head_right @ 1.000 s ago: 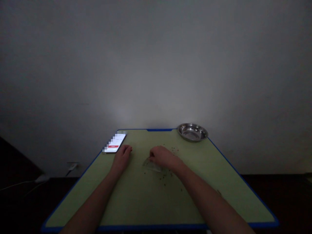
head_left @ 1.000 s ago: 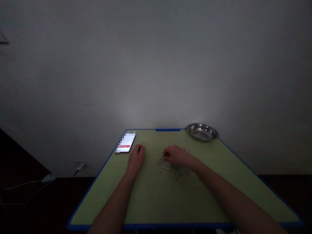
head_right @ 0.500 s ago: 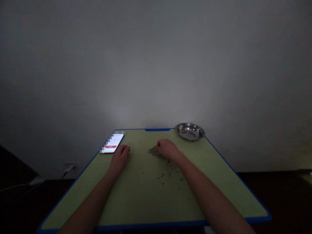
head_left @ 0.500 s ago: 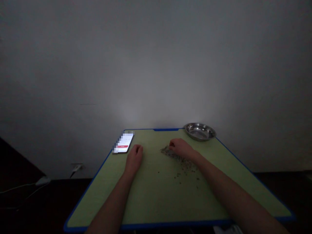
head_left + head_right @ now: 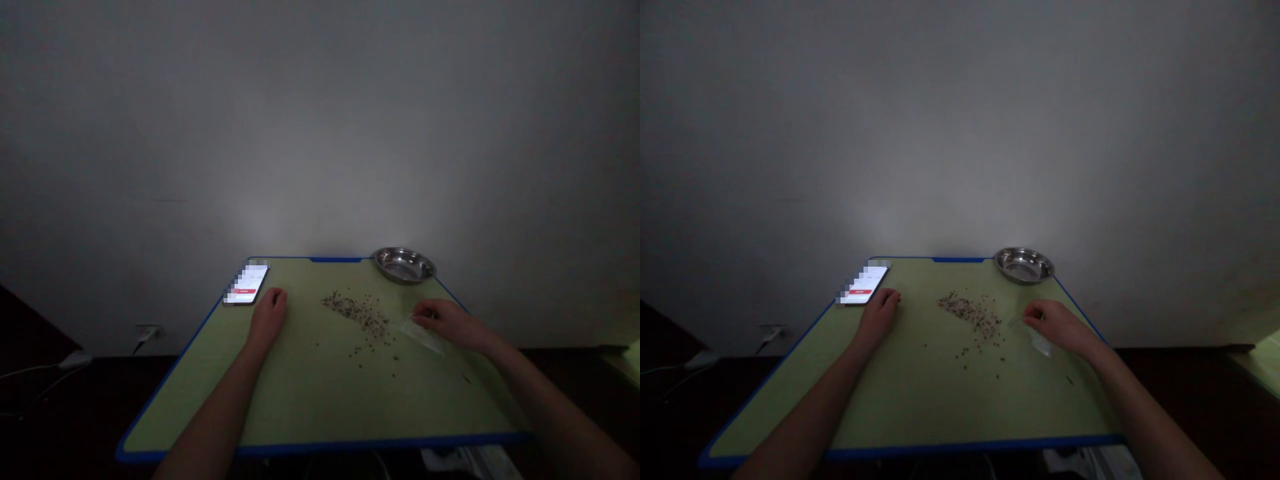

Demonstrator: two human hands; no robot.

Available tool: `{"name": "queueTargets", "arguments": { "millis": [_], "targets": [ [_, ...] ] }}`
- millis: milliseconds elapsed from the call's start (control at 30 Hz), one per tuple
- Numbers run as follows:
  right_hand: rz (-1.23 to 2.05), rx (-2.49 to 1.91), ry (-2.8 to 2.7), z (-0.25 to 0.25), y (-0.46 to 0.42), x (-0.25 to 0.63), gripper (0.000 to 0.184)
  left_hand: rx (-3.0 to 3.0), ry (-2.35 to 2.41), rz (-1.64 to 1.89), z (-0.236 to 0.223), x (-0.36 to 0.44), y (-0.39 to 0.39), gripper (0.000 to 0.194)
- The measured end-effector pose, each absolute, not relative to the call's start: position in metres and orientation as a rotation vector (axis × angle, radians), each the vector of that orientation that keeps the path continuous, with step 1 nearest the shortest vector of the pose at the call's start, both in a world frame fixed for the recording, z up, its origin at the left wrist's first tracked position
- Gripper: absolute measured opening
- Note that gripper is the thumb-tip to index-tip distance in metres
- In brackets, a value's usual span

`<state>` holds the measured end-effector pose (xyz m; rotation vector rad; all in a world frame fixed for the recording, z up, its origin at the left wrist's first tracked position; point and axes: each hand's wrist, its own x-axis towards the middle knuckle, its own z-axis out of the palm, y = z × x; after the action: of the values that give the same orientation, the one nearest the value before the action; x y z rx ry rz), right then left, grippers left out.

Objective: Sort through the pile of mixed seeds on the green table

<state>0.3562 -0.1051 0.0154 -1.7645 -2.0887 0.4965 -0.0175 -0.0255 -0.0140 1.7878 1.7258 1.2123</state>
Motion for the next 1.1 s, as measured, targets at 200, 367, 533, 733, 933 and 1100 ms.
{"name": "queueTargets", "arguments": {
  "millis": [200, 367, 533, 733, 933, 1100],
  "targets": [
    [0.554, -1.866, -2.047, 0.008, -0.113, 0.347, 0.020, 1.803, 1.723, 1.202, -0.016, -0.020, -0.022, 0.029],
    [0.571, -1.783, -2.084, 0.009, -0.124, 0.335, 0.018, 1.793, 1.719, 1.206, -0.015, -0.020, -0.023, 0.028],
    [0.599, -1.770, -2.087, 0.007, -0.138, 0.324, 0.017, 1.802, 1.726, 1.183, -0.013, -0.018, -0.025, 0.028],
    [0.595, -1.770, -2.090, 0.013, -0.146, 0.302, 0.015, 1.802, 1.715, 1.190, -0.014, -0.018, -0.025, 0.028],
    [0.537, -1.794, -2.044, 0.009, -0.138, 0.300, 0.016, 1.819, 1.736, 1.180, -0.015, -0.018, -0.025, 0.028],
    [0.558, -1.789, -2.067, 0.006, -0.135, 0.292, 0.016, 1.841, 1.738, 1.168, -0.015, -0.018, -0.024, 0.028]
  ]
}}
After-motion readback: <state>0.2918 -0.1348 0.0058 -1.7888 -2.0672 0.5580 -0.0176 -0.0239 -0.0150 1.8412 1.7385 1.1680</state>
